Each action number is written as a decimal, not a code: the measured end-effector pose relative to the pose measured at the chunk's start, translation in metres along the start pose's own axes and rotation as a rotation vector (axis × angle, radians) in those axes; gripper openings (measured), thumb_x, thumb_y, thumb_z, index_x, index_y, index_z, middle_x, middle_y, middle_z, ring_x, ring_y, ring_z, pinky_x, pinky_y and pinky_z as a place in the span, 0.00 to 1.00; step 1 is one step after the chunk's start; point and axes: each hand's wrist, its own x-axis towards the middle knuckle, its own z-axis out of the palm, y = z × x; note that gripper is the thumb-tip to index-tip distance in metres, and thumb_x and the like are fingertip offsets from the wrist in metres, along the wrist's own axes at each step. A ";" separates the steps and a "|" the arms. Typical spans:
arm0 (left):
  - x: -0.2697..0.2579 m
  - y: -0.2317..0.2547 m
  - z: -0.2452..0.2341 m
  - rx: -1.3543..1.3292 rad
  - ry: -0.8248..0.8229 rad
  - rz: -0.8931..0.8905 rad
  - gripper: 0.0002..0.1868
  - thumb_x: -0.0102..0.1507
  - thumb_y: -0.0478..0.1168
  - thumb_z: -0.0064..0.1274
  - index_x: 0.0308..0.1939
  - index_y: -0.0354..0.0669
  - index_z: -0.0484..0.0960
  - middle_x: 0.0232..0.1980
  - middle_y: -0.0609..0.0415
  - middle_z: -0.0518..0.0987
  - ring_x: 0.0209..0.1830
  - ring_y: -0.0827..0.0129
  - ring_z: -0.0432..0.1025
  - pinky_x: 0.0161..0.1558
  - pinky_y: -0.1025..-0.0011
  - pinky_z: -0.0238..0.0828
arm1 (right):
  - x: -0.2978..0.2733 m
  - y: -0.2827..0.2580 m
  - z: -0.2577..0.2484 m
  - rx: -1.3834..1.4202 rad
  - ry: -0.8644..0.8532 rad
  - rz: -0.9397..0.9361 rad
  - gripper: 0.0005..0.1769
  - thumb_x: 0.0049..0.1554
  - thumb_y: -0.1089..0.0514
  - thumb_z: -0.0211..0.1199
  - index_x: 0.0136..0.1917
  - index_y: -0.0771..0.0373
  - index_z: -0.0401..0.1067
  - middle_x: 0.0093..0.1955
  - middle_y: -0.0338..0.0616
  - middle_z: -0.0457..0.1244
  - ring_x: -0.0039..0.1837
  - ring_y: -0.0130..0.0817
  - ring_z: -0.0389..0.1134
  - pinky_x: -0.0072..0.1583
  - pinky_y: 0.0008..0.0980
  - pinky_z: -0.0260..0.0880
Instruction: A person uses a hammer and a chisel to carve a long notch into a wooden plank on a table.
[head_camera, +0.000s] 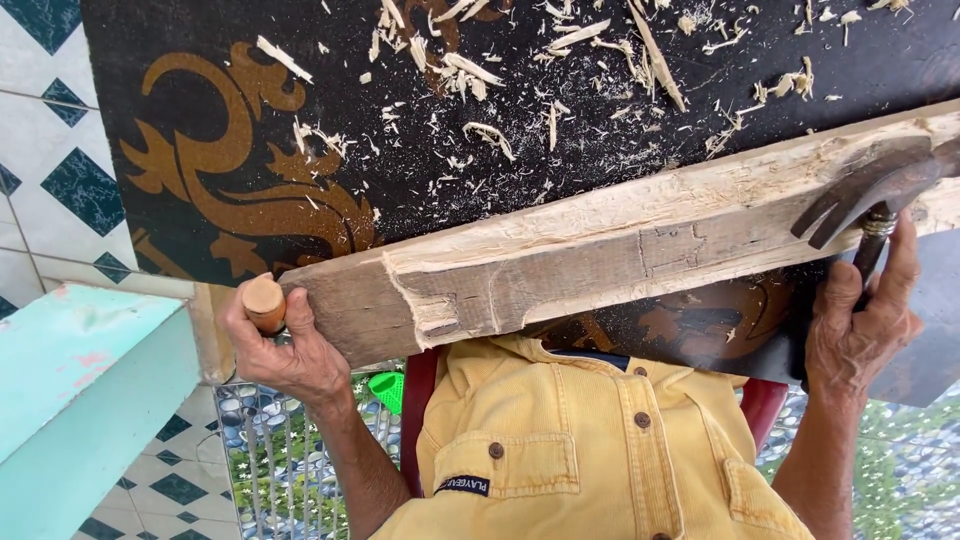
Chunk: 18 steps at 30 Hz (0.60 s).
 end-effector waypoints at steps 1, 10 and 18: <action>0.000 0.001 0.000 0.001 -0.001 0.000 0.26 0.76 0.58 0.50 0.59 0.36 0.75 0.52 0.43 0.82 0.50 0.52 0.77 0.49 0.58 0.74 | 0.000 0.000 0.000 0.000 -0.001 0.001 0.34 0.82 0.45 0.49 0.92 0.66 0.56 0.35 0.50 0.60 0.39 0.33 0.58 0.46 0.37 0.57; 0.002 0.002 0.000 -0.013 0.007 0.035 0.24 0.75 0.55 0.52 0.59 0.35 0.76 0.53 0.42 0.82 0.52 0.51 0.78 0.52 0.57 0.77 | -0.001 0.003 0.000 -0.051 -0.010 0.031 0.34 0.82 0.43 0.48 0.92 0.63 0.56 0.34 0.51 0.57 0.35 0.37 0.51 0.46 0.42 0.53; 0.005 0.012 -0.004 0.085 0.024 0.125 0.23 0.75 0.54 0.55 0.58 0.35 0.78 0.51 0.42 0.78 0.47 0.51 0.73 0.45 0.57 0.72 | 0.000 -0.004 -0.001 0.043 0.000 -0.022 0.32 0.84 0.47 0.49 0.92 0.65 0.55 0.35 0.54 0.60 0.38 0.36 0.59 0.44 0.39 0.56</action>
